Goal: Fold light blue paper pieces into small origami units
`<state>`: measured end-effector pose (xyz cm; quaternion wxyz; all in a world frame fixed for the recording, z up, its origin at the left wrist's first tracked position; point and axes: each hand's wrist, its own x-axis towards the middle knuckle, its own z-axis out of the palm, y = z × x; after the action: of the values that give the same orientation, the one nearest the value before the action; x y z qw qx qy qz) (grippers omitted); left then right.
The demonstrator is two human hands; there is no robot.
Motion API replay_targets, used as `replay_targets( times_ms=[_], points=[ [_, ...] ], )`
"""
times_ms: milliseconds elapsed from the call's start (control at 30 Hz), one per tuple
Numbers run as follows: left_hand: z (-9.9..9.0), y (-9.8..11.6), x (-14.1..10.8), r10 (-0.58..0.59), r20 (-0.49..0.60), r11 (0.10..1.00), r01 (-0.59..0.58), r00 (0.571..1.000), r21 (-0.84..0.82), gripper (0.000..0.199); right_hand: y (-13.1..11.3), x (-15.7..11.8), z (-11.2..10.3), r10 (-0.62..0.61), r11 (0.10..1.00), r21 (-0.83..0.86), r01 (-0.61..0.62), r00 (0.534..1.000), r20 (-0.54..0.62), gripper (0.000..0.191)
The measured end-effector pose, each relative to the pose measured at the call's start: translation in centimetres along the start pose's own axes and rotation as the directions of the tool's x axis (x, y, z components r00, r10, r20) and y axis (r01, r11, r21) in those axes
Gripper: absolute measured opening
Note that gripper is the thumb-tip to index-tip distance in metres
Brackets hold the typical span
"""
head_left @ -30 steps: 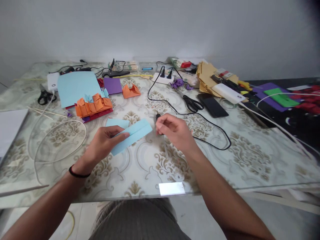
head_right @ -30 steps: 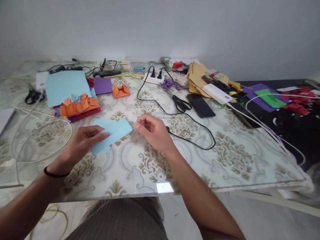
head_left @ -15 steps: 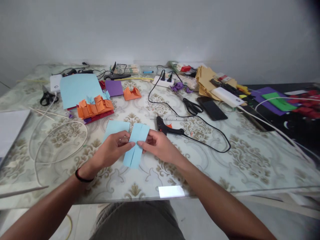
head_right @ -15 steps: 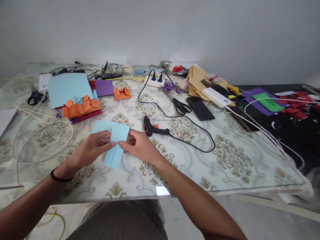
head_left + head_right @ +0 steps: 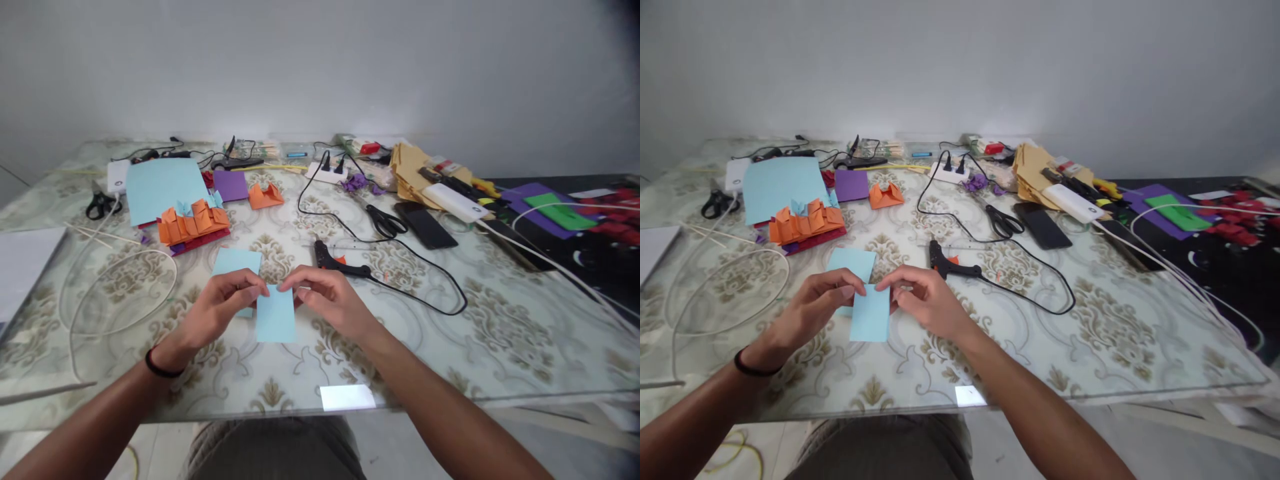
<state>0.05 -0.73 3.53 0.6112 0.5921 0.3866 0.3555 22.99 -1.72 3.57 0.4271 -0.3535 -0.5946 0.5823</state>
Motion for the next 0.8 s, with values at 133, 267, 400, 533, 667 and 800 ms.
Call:
replay_targets(
  times_ms=[133,267,400,533,667,800],
  points=[
    [0.6,-0.2,0.1,-0.053,-0.02,0.998,0.053,0.998,0.026,0.025,0.4,0.2,0.6,0.044,0.998,-0.049,-0.05,0.994,-0.103,0.011],
    [1.0,-0.7,0.3,-0.139,0.0,0.989,0.139,0.99,0.043,0.036,1.1,0.4,0.9,0.018,0.999,-0.042,-0.027,0.978,-0.209,0.018],
    [0.9,-0.8,0.6,-0.117,-0.073,0.979,0.128,0.99,0.156,0.022,1.3,0.3,0.4,0.031,0.996,-0.071,-0.048,0.973,-0.227,0.021],
    [0.8,-0.3,0.6,-0.003,-0.263,0.996,0.026,0.965,0.086,0.018,1.3,0.3,0.1,0.065,0.986,-0.145,-0.087,0.987,-0.148,0.019],
    [0.6,0.0,0.3,0.019,-0.262,0.985,0.027,0.965,0.17,0.022,1.2,0.3,0.4,0.119,0.972,-0.189,-0.141,0.985,-0.122,0.022],
    [0.5,-0.3,0.2,0.01,-0.228,0.968,0.048,0.974,0.246,0.027,1.0,0.0,0.5,0.086,0.977,-0.177,-0.121,0.977,-0.194,0.024]
  ],
)
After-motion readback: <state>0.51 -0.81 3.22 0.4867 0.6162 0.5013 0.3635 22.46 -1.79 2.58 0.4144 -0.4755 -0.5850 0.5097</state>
